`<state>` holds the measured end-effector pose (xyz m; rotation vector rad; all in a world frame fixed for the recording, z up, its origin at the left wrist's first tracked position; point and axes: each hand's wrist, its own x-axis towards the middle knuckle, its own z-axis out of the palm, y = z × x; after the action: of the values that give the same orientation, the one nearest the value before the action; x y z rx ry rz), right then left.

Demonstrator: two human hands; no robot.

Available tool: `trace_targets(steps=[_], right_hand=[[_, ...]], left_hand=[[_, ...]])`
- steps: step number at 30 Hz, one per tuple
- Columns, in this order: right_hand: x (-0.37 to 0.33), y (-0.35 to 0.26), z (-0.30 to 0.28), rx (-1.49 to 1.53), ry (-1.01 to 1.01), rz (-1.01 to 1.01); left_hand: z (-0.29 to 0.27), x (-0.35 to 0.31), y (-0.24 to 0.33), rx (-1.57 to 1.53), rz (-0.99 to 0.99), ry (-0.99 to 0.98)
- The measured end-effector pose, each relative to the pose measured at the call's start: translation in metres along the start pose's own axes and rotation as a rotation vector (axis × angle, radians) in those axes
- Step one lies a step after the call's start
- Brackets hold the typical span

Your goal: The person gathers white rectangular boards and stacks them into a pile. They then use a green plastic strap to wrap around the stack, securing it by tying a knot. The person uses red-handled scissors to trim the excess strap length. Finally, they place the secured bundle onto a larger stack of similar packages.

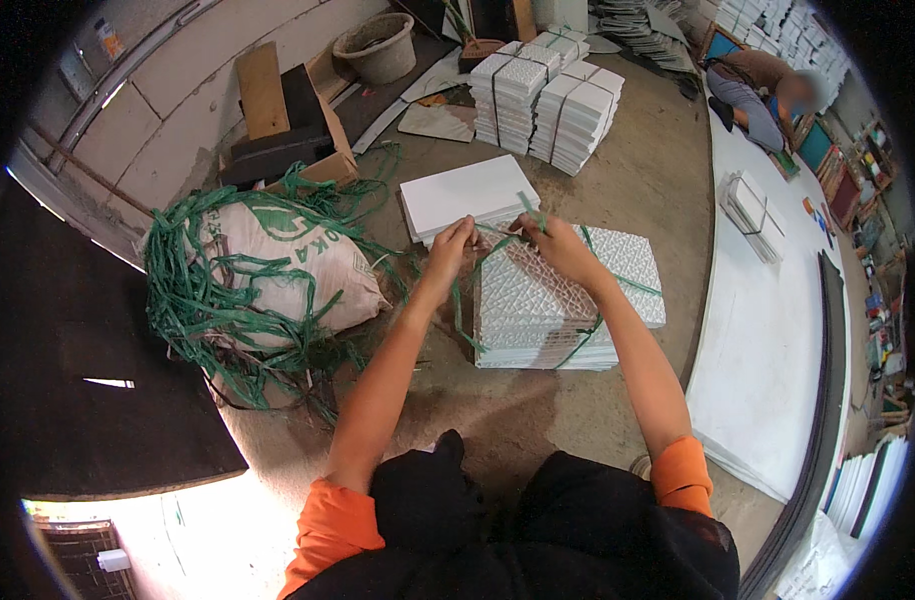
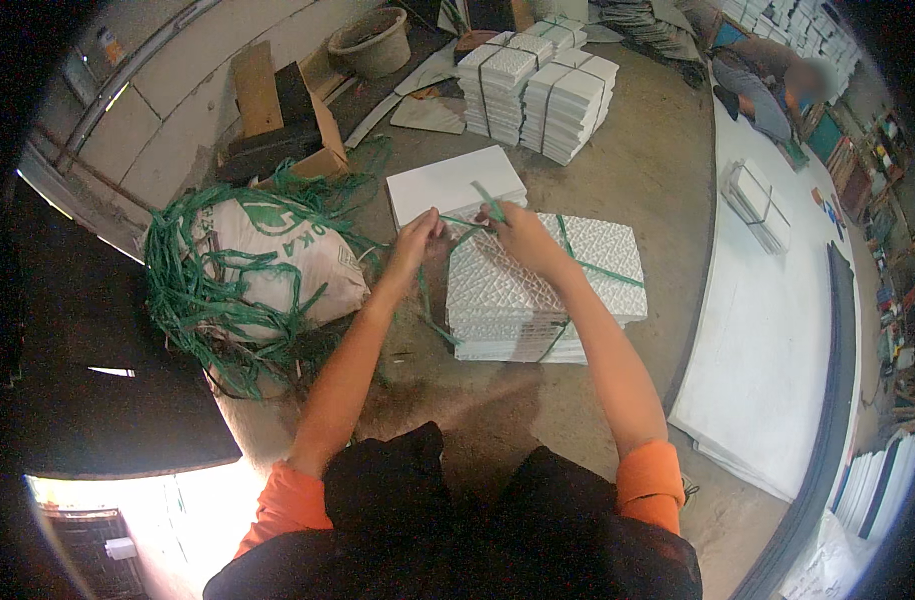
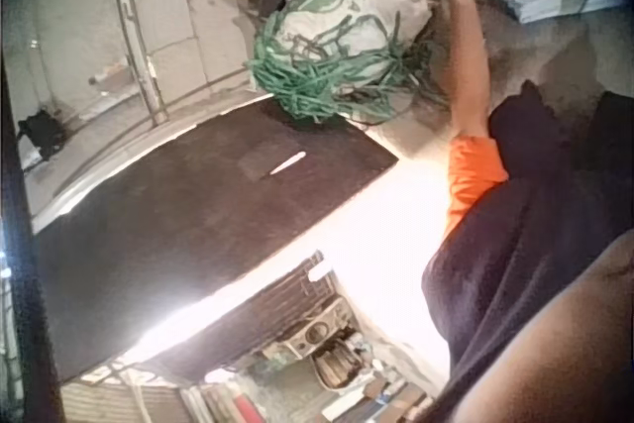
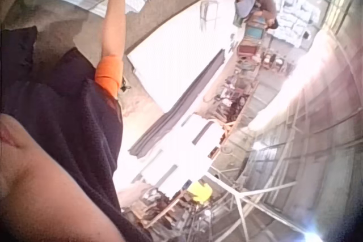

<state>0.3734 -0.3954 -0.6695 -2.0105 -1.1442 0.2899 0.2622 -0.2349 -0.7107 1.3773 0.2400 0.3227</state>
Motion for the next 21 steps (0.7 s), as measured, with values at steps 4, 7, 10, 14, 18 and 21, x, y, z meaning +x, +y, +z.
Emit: trace_targets(steps=[4, 7, 10, 14, 18, 21], right_hand=[[0.007, -0.015, -0.003, -0.444, 0.061, -0.013], [0.025, -0.020, -0.001, -0.384, -0.018, 0.203], [0.042, -0.019, 0.008, 0.248, -0.027, 0.336], [0.038, -0.016, 0.025, 1.059, -0.041, 0.395], [0.040, -0.002, 0.028, 1.271, -0.026, 0.434], [0.039, -0.007, 0.026, 1.146, 0.032, 0.507]], left_hand=[[-0.012, -0.008, 0.000, -0.085, -0.259, -0.027], [-0.020, -0.011, -0.009, -0.168, -0.221, 0.027], [-0.011, -0.012, -0.017, -0.588, -0.212, 0.064], [0.000, -0.017, -0.019, -0.888, -0.180, 0.320], [-0.005, -0.012, -0.025, -0.965, -0.088, 0.215], [-0.013, -0.006, -0.033, -0.675, 0.015, 0.114]])
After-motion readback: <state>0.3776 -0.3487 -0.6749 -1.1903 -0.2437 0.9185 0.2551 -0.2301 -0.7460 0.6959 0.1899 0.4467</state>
